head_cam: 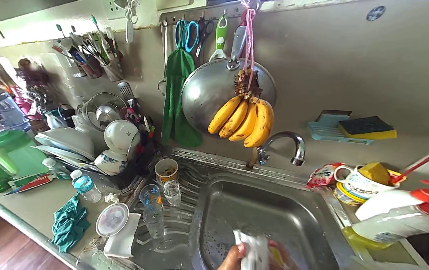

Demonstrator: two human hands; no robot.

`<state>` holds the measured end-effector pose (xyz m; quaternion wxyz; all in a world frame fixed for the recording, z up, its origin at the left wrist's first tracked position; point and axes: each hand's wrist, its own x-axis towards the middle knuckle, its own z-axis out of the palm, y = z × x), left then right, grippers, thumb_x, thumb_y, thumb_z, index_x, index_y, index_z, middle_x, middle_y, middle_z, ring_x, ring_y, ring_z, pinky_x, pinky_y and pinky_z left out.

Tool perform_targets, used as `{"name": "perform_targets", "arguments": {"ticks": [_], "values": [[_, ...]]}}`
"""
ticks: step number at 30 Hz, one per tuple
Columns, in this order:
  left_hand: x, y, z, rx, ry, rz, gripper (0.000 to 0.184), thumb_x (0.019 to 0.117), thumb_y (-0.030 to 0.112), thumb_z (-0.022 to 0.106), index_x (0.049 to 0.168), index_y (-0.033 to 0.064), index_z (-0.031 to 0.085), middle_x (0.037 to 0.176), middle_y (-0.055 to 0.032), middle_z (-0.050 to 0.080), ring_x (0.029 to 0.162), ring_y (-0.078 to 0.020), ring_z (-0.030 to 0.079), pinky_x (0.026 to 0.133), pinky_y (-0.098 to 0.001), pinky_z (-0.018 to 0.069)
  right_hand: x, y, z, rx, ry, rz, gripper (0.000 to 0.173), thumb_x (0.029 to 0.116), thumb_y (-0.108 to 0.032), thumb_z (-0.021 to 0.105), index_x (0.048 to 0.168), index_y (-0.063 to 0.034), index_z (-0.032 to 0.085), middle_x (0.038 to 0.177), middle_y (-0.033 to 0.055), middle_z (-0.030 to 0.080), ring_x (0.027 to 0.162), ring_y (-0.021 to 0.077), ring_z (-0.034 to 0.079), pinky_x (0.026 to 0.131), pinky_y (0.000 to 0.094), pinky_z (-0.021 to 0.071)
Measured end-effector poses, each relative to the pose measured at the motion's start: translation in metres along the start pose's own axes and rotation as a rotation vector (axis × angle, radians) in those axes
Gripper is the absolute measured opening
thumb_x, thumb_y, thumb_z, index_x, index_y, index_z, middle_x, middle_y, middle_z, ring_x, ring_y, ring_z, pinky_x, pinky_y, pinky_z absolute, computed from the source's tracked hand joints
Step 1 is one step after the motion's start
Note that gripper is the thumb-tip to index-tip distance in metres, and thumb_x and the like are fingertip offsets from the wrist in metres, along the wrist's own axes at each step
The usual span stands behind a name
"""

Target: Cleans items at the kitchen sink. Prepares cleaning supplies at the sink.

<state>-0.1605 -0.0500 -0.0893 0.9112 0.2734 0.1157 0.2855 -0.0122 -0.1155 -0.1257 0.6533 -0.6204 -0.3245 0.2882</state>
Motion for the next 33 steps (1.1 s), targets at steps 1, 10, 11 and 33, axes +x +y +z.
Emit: {"name": "perform_targets", "arguments": {"ticks": [1,10,11,33], "values": [[0.003,0.001,-0.001,0.038,0.089,-0.004,0.043,0.1034,0.048,0.042,0.122,0.0125,0.059,0.101,-0.0040,0.074,0.092,-0.0143,0.072,0.083,-0.0348,0.0604,-0.004,0.007,0.001,0.000,0.052,-0.009,0.038,0.1024,-0.019,0.057,0.131,0.0061,0.056,0.121,0.0085,0.067,0.106,0.0091,0.066,0.089,0.0286,0.0582],[0.001,-0.024,-0.019,0.250,0.214,-0.210,0.056,0.1101,0.044,0.033,0.153,0.0070,0.031,0.112,-0.0145,0.071,0.094,-0.0231,0.072,0.082,-0.0419,0.0618,0.012,-0.005,0.017,-0.316,-0.118,-0.199,0.039,0.1038,-0.025,0.047,0.127,-0.0031,0.069,0.131,0.0106,0.068,0.127,0.0155,0.060,0.111,0.0351,0.0474],[0.000,-0.025,-0.019,0.262,0.183,-0.229,0.057,0.1048,0.031,0.050,0.150,0.0048,0.029,0.106,-0.0165,0.070,0.087,-0.0253,0.073,0.077,-0.0427,0.0628,0.024,-0.010,0.011,-0.328,-0.159,-0.106,0.037,0.1044,-0.027,0.047,0.120,-0.0040,0.072,0.120,0.0072,0.073,0.116,0.0114,0.066,0.105,0.0331,0.0513],[0.046,-0.026,-0.028,0.692,0.641,0.385,0.083,0.0704,0.036,0.081,0.132,-0.0098,0.052,0.118,-0.0192,0.067,0.109,-0.0205,0.066,0.097,-0.0368,0.0549,-0.026,-0.017,0.049,0.079,0.022,0.184,0.045,0.1072,-0.017,0.041,0.145,0.0063,0.048,0.145,0.0174,0.056,0.134,0.0148,0.054,0.115,0.0331,0.0428]]}}
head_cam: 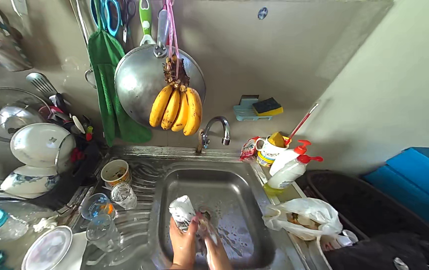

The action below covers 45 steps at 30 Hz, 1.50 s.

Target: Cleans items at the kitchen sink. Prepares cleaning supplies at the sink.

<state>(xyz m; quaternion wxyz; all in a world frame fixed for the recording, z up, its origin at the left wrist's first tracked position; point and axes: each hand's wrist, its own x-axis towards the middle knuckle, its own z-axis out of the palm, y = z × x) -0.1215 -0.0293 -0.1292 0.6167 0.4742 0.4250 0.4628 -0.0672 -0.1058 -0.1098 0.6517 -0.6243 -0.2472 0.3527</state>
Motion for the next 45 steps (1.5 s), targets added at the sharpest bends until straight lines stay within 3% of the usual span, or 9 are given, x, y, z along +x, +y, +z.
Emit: {"name": "perform_targets", "arguments": {"ticks": [4,9,16,19,22,28,34,40,45], "values": [[0.003,-0.015,-0.020,0.569,-0.161,0.813,0.092,0.0646,0.075,0.071,0.105,-0.0079,0.069,0.098,-0.0212,0.073,0.093,-0.0309,0.069,0.090,-0.0496,0.0530,-0.012,-0.010,-0.002,0.182,0.099,0.376,0.019,0.1070,-0.006,0.038,0.113,0.0007,0.056,0.088,0.0044,0.063,0.080,0.0072,0.062,0.074,0.0271,0.0561],[0.007,-0.006,-0.025,0.551,-0.309,1.189,0.075,0.0715,0.078,0.066,0.105,0.0104,0.070,0.089,-0.0061,0.074,0.082,-0.0145,0.066,0.097,-0.0353,0.0439,-0.021,-0.076,-0.005,0.321,0.034,0.442,0.025,0.1060,0.005,0.032,0.124,0.0092,0.049,0.097,0.0072,0.060,0.083,0.0019,0.059,0.080,0.0180,0.0516],[0.027,0.000,-0.071,0.925,-0.264,1.029,0.075,0.0643,0.072,0.072,0.108,0.0106,0.074,0.098,-0.0049,0.077,0.089,-0.0217,0.072,0.088,-0.0521,0.0543,0.037,-0.046,-0.030,0.149,0.117,0.047,0.038,0.1041,-0.025,0.052,0.131,0.0021,0.052,0.108,0.0110,0.068,0.096,0.0176,0.069,0.084,0.0351,0.0601],[0.023,0.004,-0.074,0.963,-0.308,0.937,0.073,0.0617,0.064,0.080,0.113,0.0127,0.074,0.101,-0.0051,0.076,0.093,-0.0248,0.072,0.083,-0.0534,0.0568,0.031,-0.045,-0.031,-0.414,-0.126,-0.485,0.035,0.0937,-0.037,0.068,0.096,-0.0015,0.071,0.101,0.0064,0.070,0.100,0.0146,0.067,0.089,0.0344,0.0573],[0.021,0.008,-0.075,0.900,-0.397,0.846,0.073,0.0614,0.057,0.085,0.118,0.0113,0.072,0.106,-0.0073,0.075,0.099,-0.0257,0.072,0.085,-0.0484,0.0597,0.027,-0.045,-0.031,-0.869,-0.476,-0.816,0.062,0.1022,-0.066,0.039,0.103,-0.0159,0.075,0.111,0.0077,0.072,0.114,0.0245,0.064,0.101,0.0511,0.0488],[0.021,0.015,-0.101,0.656,-0.596,0.527,0.081,0.0696,0.043,0.091,0.135,0.0045,0.061,0.127,-0.0105,0.069,0.116,-0.0182,0.068,0.100,-0.0432,0.0571,0.029,-0.075,-0.047,-0.811,-0.696,-0.730,0.036,0.0949,-0.041,0.070,0.114,-0.0096,0.073,0.128,0.0104,0.068,0.126,0.0202,0.061,0.106,0.0401,0.0527],[0.022,0.053,-0.086,0.824,-0.983,0.528,0.081,0.0697,0.047,0.088,0.135,0.0074,0.061,0.120,-0.0132,0.072,0.109,-0.0269,0.071,0.093,-0.0545,0.0574,0.026,-0.085,-0.021,-1.201,-1.197,-0.477,0.060,0.0979,-0.054,0.061,0.131,-0.0037,0.064,0.138,0.0181,0.062,0.141,0.0296,0.049,0.128,0.0495,0.0165],[0.034,0.083,-0.097,0.383,-1.456,-0.483,0.058,0.0799,0.020,0.070,0.131,-0.0027,0.053,0.111,-0.0043,0.068,0.097,-0.0059,0.065,0.089,-0.0300,0.0541,0.012,-0.099,-0.012,-1.216,-1.317,-0.833,0.052,0.0951,-0.048,0.068,0.113,0.0011,0.070,0.109,0.0158,0.073,0.117,0.0305,0.067,0.127,0.0498,0.0199],[0.034,0.102,-0.077,1.020,-1.331,0.181,0.073,0.0794,0.031,0.086,0.140,0.0048,0.055,0.126,-0.0202,0.066,0.117,-0.0355,0.065,0.099,-0.0600,0.0505,0.007,-0.074,-0.025,-0.845,-1.052,-0.088,0.046,0.0998,-0.032,0.066,0.131,0.0025,0.062,0.131,0.0162,0.065,0.129,0.0213,0.058,0.118,0.0387,0.0384]]}}
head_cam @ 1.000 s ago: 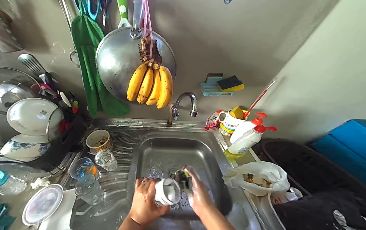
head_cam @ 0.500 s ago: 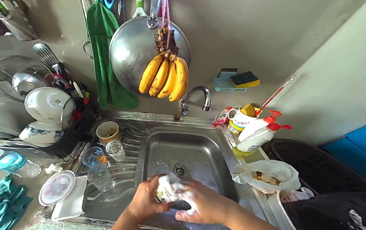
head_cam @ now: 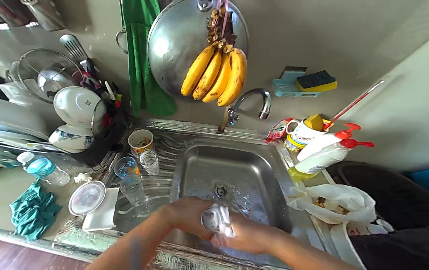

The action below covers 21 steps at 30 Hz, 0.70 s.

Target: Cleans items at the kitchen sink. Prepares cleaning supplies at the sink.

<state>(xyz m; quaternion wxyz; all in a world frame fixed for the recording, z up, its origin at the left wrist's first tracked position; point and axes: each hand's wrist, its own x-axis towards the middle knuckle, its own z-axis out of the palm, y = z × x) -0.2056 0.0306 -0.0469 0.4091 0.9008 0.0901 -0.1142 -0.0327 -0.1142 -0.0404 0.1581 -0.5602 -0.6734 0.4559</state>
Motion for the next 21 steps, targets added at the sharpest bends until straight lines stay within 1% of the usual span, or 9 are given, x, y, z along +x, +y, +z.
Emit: {"name": "perform_targets", "arguments": {"ticks": [2,4,8,11,13,16,18,20,21], "values": [[-0.002,0.005,0.006,0.367,0.203,-0.003,0.073,0.0789,0.035,0.083,0.142,0.0110,0.055,0.122,-0.0187,0.066,0.111,-0.0389,0.066,0.090,-0.0609,0.0534,-0.007,0.015,0.008,0.592,0.178,0.148,0.038,0.1013,-0.031,0.059,0.127,-0.0029,0.062,0.118,0.0041,0.070,0.112,0.0108,0.065,0.103,0.0336,0.0527],[-0.007,-0.007,0.011,0.496,0.364,0.028,0.073,0.0764,0.033,0.085,0.142,0.0141,0.057,0.118,-0.0193,0.068,0.107,-0.0395,0.067,0.089,-0.0584,0.0551,-0.014,0.032,0.009,0.950,0.208,0.061,0.038,0.1039,-0.032,0.051,0.128,-0.0058,0.064,0.124,0.0043,0.069,0.119,0.0161,0.064,0.107,0.0388,0.0510],[-0.019,-0.028,0.011,0.484,0.409,-0.049,0.077,0.0757,0.037,0.084,0.144,0.0159,0.055,0.121,-0.0180,0.068,0.107,-0.0379,0.067,0.088,-0.0564,0.0554,-0.019,0.051,0.008,0.969,0.249,-0.156,0.042,0.1052,-0.037,0.051,0.124,-0.0041,0.069,0.135,0.0105,0.064,0.130,0.0250,0.057,0.116,0.0436,0.0430],[-0.014,-0.028,0.021,0.525,0.467,-0.042,0.073,0.0773,0.032,0.084,0.143,0.0162,0.057,0.121,-0.0187,0.067,0.109,-0.0391,0.067,0.088,-0.0570,0.0550,-0.007,0.040,0.028,1.024,0.311,-0.149,0.038,0.1027,-0.027,0.054,0.130,-0.0020,0.063,0.134,0.0097,0.063,0.126,0.0238,0.059,0.111,0.0437,0.0478],[-0.010,-0.025,0.030,0.621,0.595,0.053,0.070,0.0739,0.032,0.088,0.137,0.0174,0.062,0.114,-0.0164,0.070,0.103,-0.0368,0.069,0.083,-0.0546,0.0579,0.003,0.021,0.037,0.991,0.328,-0.049,0.045,0.0982,-0.023,0.063,0.135,0.0016,0.056,0.131,0.0103,0.065,0.121,0.0225,0.064,0.107,0.0430,0.0527],[-0.004,-0.024,0.044,0.673,0.707,0.061,0.068,0.0706,0.028,0.088,0.133,0.0164,0.065,0.108,-0.0121,0.071,0.097,-0.0311,0.071,0.078,-0.0480,0.0598,0.023,0.008,0.038,0.686,0.376,0.142,0.047,0.0912,-0.021,0.076,0.130,0.0002,0.060,0.119,0.0053,0.072,0.113,0.0117,0.068,0.103,0.0321,0.0556],[-0.008,-0.026,0.042,0.526,0.750,-0.038,0.074,0.0743,0.028,0.086,0.142,0.0133,0.059,0.120,-0.0147,0.070,0.110,-0.0338,0.068,0.090,-0.0517,0.0571,0.040,0.001,0.023,0.396,0.420,0.205,0.049,0.0880,-0.027,0.079,0.126,0.0001,0.064,0.117,0.0077,0.071,0.112,0.0112,0.067,0.102,0.0314,0.0539],[-0.025,-0.035,0.044,0.444,0.948,-0.077,0.070,0.0817,0.038,0.081,0.145,0.0183,0.059,0.135,-0.0126,0.066,0.125,-0.0335,0.063,0.102,-0.0556,0.0516,0.057,-0.010,0.002,0.095,0.438,0.116,0.046,0.0907,-0.030,0.076,0.122,0.0020,0.068,0.118,0.0138,0.071,0.113,0.0178,0.066,0.103,0.0357,0.0516],[-0.039,-0.043,0.046,0.450,1.109,-0.095,0.061,0.0847,0.042,0.078,0.140,0.0212,0.063,0.137,-0.0105,0.065,0.126,-0.0328,0.062,0.102,-0.0566,0.0505,0.069,-0.016,-0.009,-0.051,0.466,0.052,0.042,0.0918,-0.030,0.074,0.119,0.0019,0.070,0.119,0.0160,0.071,0.114,0.0223,0.067,0.104,0.0395,0.0515]]}}
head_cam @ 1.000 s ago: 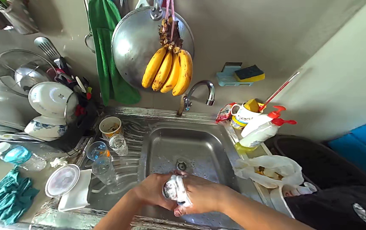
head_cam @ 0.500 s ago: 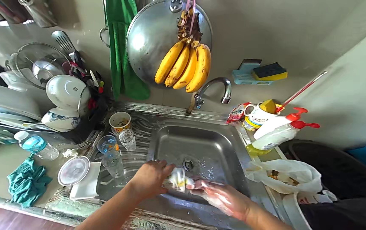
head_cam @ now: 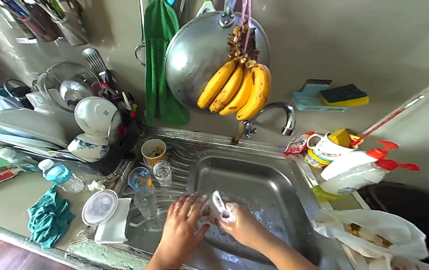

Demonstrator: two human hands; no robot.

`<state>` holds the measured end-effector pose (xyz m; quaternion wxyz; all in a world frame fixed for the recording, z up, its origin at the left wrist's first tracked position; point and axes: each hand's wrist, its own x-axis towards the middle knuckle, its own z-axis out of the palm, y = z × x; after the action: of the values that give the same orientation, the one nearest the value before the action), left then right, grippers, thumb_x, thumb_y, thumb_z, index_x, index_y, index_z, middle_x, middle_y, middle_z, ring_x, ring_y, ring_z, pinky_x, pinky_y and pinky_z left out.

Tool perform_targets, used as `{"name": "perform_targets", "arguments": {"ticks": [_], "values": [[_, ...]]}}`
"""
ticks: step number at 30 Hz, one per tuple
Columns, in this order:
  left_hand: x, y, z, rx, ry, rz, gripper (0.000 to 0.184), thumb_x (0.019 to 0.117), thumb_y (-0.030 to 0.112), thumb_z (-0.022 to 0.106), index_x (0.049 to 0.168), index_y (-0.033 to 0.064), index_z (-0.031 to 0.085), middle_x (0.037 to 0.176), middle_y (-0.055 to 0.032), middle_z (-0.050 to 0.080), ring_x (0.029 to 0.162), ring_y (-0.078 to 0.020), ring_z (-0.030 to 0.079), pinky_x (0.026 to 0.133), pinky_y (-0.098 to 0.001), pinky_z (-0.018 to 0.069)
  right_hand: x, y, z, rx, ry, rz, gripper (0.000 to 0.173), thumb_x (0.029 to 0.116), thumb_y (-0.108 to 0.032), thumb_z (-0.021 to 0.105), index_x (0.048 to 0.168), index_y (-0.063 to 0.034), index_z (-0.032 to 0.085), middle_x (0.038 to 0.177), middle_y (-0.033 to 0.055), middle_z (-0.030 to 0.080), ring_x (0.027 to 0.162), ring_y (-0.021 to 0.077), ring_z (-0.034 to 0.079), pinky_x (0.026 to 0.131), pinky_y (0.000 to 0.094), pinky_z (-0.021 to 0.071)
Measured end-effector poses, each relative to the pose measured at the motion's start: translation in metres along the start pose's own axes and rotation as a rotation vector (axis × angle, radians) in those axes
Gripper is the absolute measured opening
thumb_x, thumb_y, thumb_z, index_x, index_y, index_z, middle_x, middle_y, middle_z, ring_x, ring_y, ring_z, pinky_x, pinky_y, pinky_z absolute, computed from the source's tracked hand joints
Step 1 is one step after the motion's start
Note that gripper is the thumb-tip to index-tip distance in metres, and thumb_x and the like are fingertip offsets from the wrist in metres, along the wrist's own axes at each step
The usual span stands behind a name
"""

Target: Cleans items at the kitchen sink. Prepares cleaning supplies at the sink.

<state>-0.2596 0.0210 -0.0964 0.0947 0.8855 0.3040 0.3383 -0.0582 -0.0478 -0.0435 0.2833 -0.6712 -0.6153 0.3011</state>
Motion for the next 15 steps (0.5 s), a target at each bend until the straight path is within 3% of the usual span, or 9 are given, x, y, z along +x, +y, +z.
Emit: {"name": "perform_targets", "arguments": {"ticks": [2,4,6,8,11,15], "values": [[-0.023,-0.025,-0.014,0.080,0.287,-0.133,0.048,0.0894,0.046,0.072,0.130,0.0198,0.069,0.134,-0.0117,0.066,0.126,-0.0326,0.060,0.105,-0.0541,0.0449,0.037,-0.013,-0.010,-0.226,0.003,-0.095,0.036,0.0959,-0.029,0.070,0.117,-0.0001,0.072,0.123,0.0177,0.070,0.118,0.0287,0.066,0.106,0.0459,0.0509],[-0.038,-0.046,-0.023,0.115,0.437,-0.302,0.059,0.0855,0.044,0.075,0.127,0.0027,0.067,0.131,-0.0252,0.063,0.127,-0.0433,0.056,0.108,-0.0597,0.0405,0.080,-0.028,-0.015,-0.386,-0.066,-0.077,0.031,0.0992,-0.025,0.066,0.114,0.0009,0.073,0.126,0.0182,0.068,0.119,0.0317,0.064,0.106,0.0485,0.0492],[-0.043,-0.060,-0.019,0.115,0.528,-0.449,0.074,0.0790,0.046,0.078,0.129,-0.0062,0.060,0.133,-0.0310,0.058,0.130,-0.0464,0.051,0.112,-0.0586,0.0365,0.124,-0.030,-0.009,-0.512,-0.092,-0.128,0.024,0.0993,-0.019,0.065,0.109,0.0006,0.074,0.124,0.0169,0.067,0.117,0.0324,0.064,0.104,0.0495,0.0502],[-0.043,-0.068,-0.010,0.082,0.567,-0.536,0.084,0.0734,0.047,0.081,0.132,-0.0089,0.058,0.136,-0.0324,0.056,0.131,-0.0478,0.049,0.111,-0.0570,0.0375,0.158,-0.030,0.000,-0.606,-0.109,-0.185,0.020,0.0985,-0.013,0.064,0.109,0.0001,0.074,0.123,0.0172,0.067,0.115,0.0338,0.065,0.101,0.0515,0.0522],[-0.042,-0.073,-0.001,-0.075,0.559,-0.632,0.093,0.0683,0.040,0.088,0.137,-0.0124,0.051,0.141,-0.0352,0.050,0.129,-0.0452,0.051,0.102,-0.0510,0.0488,0.185,-0.041,0.008,-0.703,-0.195,-0.135,0.021,0.0994,-0.009,0.061,0.114,0.0003,0.072,0.129,0.0173,0.065,0.120,0.0356,0.063,0.102,0.0545,0.0511],[-0.040,-0.081,0.004,-0.161,0.524,-0.653,0.092,0.0725,0.033,0.087,0.142,-0.0104,0.045,0.142,-0.0313,0.051,0.128,-0.0379,0.055,0.101,-0.0465,0.0517,0.201,-0.051,0.012,-0.700,-0.262,-0.093,0.026,0.0992,-0.018,0.064,0.116,0.0003,0.072,0.135,0.0164,0.062,0.126,0.0340,0.059,0.107,0.0539,0.0483]]}}
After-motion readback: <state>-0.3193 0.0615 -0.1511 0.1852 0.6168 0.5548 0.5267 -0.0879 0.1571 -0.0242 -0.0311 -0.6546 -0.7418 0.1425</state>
